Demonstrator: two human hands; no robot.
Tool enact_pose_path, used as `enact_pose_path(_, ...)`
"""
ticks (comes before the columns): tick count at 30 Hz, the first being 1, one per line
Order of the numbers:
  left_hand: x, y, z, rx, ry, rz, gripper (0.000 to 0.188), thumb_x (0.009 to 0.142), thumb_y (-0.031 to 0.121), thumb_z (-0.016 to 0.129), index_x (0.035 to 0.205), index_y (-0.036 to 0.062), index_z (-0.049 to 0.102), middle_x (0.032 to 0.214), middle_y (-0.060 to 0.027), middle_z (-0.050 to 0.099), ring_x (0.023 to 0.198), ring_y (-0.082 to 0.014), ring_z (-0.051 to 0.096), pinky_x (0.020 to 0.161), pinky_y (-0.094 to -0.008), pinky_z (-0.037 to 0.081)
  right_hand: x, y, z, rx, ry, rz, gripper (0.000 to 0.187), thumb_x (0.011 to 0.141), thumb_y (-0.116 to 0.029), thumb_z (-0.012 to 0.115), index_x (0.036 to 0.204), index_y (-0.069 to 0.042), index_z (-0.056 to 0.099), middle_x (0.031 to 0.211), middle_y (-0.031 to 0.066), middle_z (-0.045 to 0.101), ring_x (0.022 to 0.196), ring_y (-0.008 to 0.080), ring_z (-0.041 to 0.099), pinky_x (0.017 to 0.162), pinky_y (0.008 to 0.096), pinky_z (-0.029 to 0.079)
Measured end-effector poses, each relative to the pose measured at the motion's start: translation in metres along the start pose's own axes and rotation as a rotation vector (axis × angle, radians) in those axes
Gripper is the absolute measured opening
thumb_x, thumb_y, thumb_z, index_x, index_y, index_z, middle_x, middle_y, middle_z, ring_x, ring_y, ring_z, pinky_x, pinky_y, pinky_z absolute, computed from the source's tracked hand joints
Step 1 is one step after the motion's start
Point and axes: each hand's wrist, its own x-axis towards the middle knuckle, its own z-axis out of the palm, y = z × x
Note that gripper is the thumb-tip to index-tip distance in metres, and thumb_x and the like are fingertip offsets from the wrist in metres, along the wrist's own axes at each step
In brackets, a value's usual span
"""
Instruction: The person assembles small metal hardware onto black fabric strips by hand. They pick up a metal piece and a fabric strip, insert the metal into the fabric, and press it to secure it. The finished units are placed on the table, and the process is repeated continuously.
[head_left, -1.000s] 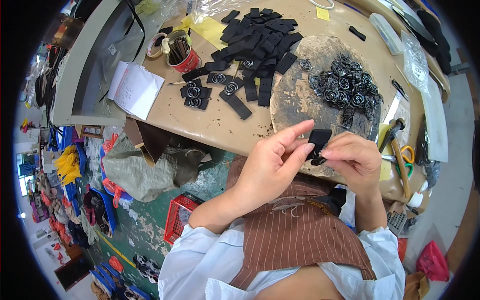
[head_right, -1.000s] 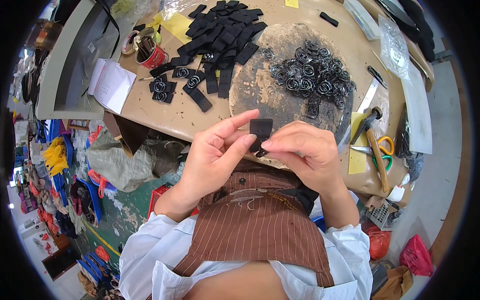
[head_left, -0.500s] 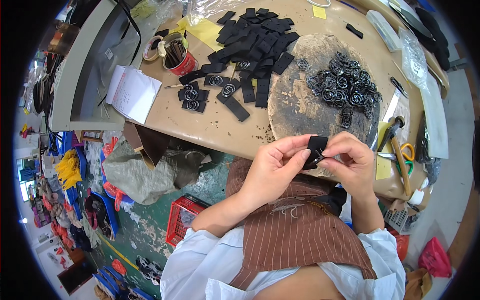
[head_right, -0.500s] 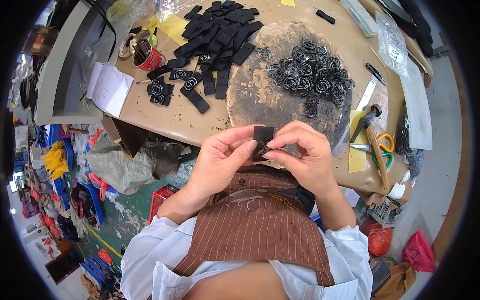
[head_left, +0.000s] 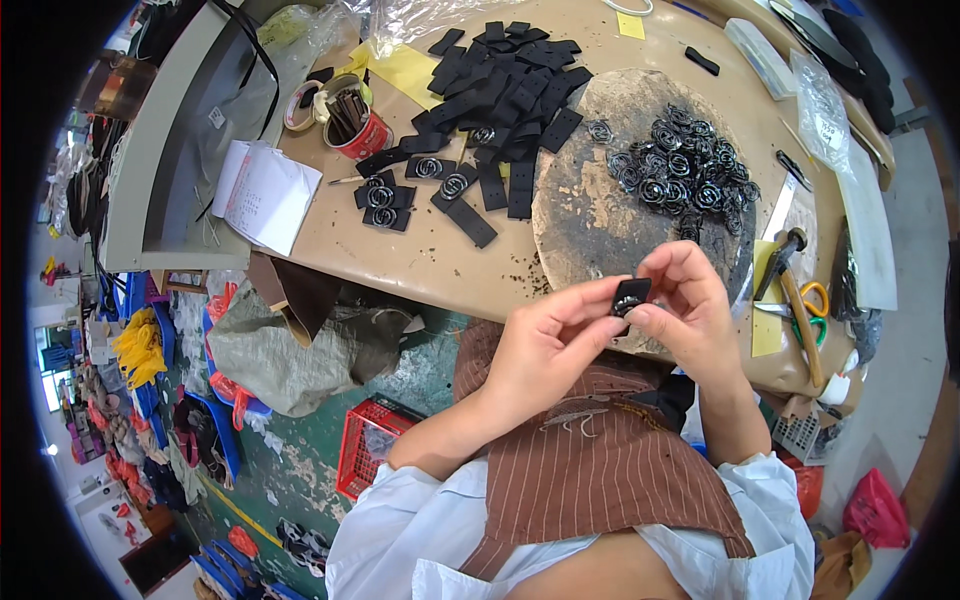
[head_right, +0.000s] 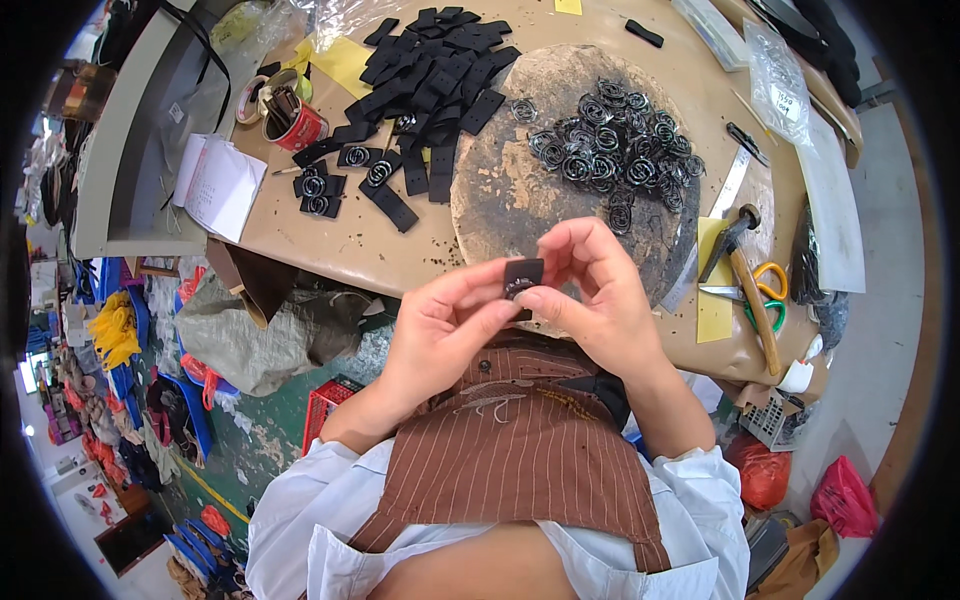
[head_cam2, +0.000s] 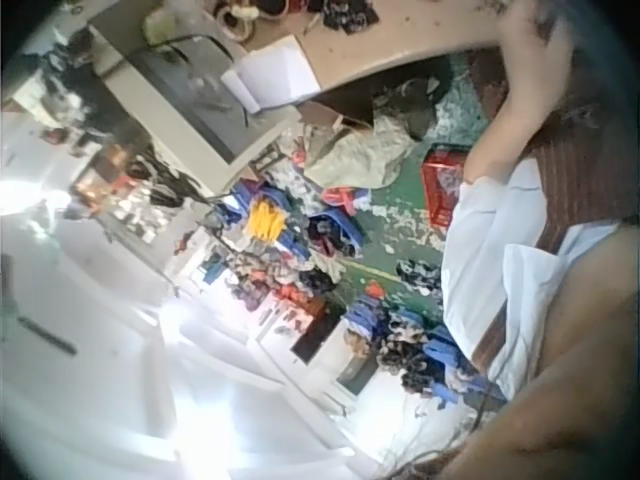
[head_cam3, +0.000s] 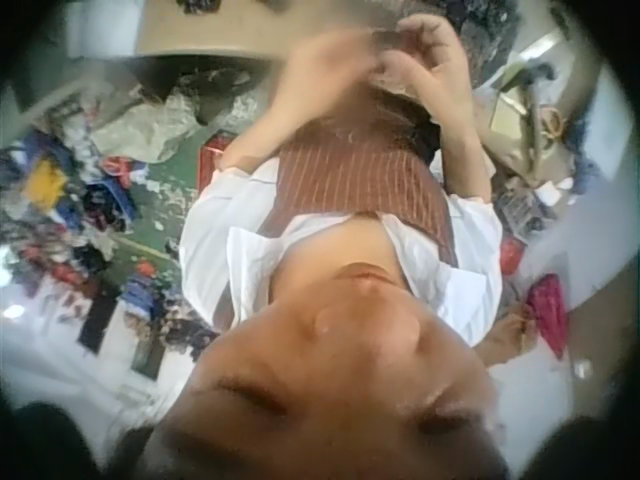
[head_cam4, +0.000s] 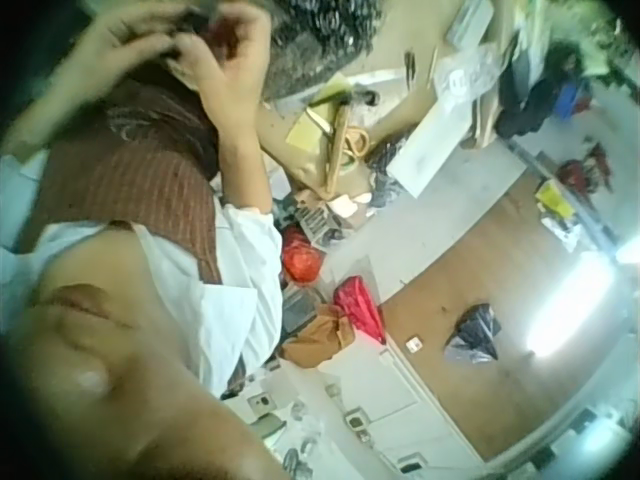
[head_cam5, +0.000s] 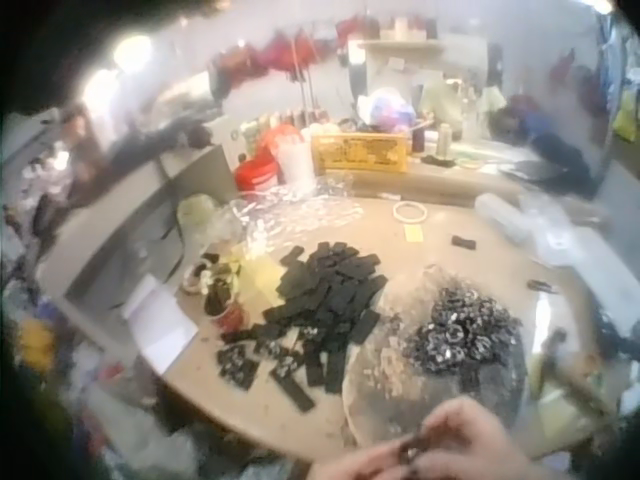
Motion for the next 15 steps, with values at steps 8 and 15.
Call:
enact_pose_path(8, 0.009, -0.010, 0.003, -0.365, 0.064, 0.022, 0.035, 0.089, 0.001, 0.054, 0.119, 0.0077, 0.036, 0.109, -0.0028, 0.052, 0.094, -0.0105, 0.056, 0.080, -0.0221, 0.047, 0.002, 0.012, 0.009, -0.049, -0.003, -0.157, 0.027, 0.081, -0.007, 0.066, 0.106, 0.001, 0.058, 0.112, 0.0070, 0.048, 0.103, 0.0123, 0.047, 0.086, 0.0277, 0.040)
enact_pose_path(15, 0.011, 0.003, -0.013, 0.378, 0.216, 0.173, 0.020, 0.076, 0.008, 0.071, 0.095, 0.0037, 0.068, 0.079, -0.0037, 0.060, 0.080, -0.0120, 0.058, 0.075, -0.0245, 0.045, -0.001, -0.009, 0.005, -0.064, 0.037, 0.092, 0.019, 0.083, 0.000, 0.062, 0.102, 0.003, 0.059, 0.094, 0.0061, 0.056, 0.082, 0.0093, 0.055, 0.074, 0.0194, 0.044)
